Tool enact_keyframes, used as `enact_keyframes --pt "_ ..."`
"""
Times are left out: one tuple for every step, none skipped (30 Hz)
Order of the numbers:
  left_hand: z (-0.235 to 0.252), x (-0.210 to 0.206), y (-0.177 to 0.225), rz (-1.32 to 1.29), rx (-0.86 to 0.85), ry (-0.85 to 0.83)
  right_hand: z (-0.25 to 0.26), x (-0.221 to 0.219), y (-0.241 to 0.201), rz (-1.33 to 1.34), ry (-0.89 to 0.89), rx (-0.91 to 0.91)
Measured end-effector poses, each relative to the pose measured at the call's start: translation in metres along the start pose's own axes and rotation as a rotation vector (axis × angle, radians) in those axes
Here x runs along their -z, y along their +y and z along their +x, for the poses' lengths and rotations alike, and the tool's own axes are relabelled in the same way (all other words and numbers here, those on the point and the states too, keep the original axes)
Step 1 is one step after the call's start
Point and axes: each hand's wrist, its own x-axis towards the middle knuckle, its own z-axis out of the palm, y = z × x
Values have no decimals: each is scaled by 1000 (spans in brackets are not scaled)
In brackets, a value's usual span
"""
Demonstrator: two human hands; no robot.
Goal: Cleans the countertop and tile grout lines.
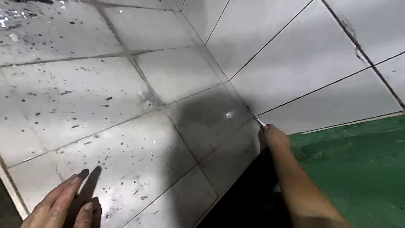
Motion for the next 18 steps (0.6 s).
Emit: enact_keyframes --pt "-1 0 0 -33 -2 18 -1 1 -3 -15 -10 10" --pt "-2 1 1 -68 -3 44 -2 0 -2 -30 -19 17" --pt "-3 0 3 -99 0 67 -2 1 2 -32 -31 26" --pt "-3 0 4 -122 4 81 -2 1 6 -27 -50 33" --pt "-4 0 3 -138 9 84 -2 2 11 -31 -71 37" --pt "-3 0 2 -143 19 80 0 2 12 -50 -84 46" --pt "-2 0 2 -142 28 70 4 3 7 -75 -100 74" --pt "0 1 2 -134 28 59 8 5 -4 -106 -110 127" --pt "0 1 2 -120 23 47 15 6 -20 -150 -107 192" --pt "0 1 2 -109 16 41 26 5 -36 -194 -99 261" --pt "-1 0 1 -109 3 50 36 4 -50 -234 -100 322" --pt "-3 0 -2 -119 -11 68 41 5 -60 -253 -117 358" --pt "-5 1 -5 -140 -14 88 41 5 -62 -253 -131 371" --pt "-7 1 -7 -170 -6 107 37 3 -53 -229 -138 366" --pt "-8 0 -7 -200 8 119 31 0 -36 -186 -146 328" --pt "-7 -1 -6 -222 21 130 24 -3 -17 -151 -155 262" --pt "-5 -1 -4 -236 24 131 19 -4 -4 -115 -175 179" --pt "-4 0 -3 -234 24 121 16 -3 0 -131 -197 138"
